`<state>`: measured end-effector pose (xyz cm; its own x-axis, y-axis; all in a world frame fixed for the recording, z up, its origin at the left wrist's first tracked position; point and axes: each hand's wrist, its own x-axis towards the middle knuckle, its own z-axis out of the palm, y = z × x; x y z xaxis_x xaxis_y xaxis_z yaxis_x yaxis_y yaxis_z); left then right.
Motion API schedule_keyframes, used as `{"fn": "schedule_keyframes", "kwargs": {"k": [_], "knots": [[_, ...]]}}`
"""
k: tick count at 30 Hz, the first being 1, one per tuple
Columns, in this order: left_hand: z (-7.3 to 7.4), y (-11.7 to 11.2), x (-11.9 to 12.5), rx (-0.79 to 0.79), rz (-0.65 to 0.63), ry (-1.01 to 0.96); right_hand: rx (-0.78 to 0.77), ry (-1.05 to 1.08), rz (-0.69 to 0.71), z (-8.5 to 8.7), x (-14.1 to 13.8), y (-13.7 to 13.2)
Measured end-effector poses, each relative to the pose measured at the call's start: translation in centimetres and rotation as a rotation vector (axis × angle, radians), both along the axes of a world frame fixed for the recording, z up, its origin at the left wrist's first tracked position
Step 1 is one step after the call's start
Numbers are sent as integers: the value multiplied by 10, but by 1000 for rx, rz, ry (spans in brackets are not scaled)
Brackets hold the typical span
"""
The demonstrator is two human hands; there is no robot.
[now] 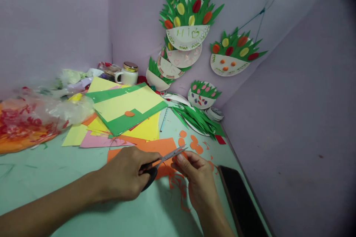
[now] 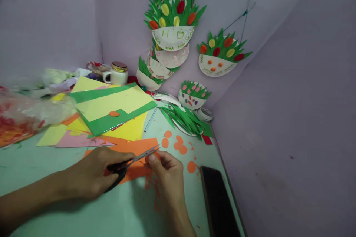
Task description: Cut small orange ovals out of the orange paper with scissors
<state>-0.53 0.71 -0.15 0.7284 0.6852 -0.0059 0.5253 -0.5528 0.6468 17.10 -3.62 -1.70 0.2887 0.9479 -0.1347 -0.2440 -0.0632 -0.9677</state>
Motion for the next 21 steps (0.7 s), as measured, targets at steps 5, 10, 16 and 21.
{"fn": "schedule_keyframes", "kwargs": {"k": [5, 10, 16, 21], "knots": [[0, 1, -1, -6, 0, -15, 23, -44, 22, -2, 3, -1], [-1, 0, -3, -17, -2, -21, 29, -57, 12, -3, 3, -2], [-1, 0, -2, -18, -7, -26, 18, -57, -32, 0, 0, -1], [1, 1, -3, -16, -28, -15, 27, -102, 20, 0, 7, 0]]}}
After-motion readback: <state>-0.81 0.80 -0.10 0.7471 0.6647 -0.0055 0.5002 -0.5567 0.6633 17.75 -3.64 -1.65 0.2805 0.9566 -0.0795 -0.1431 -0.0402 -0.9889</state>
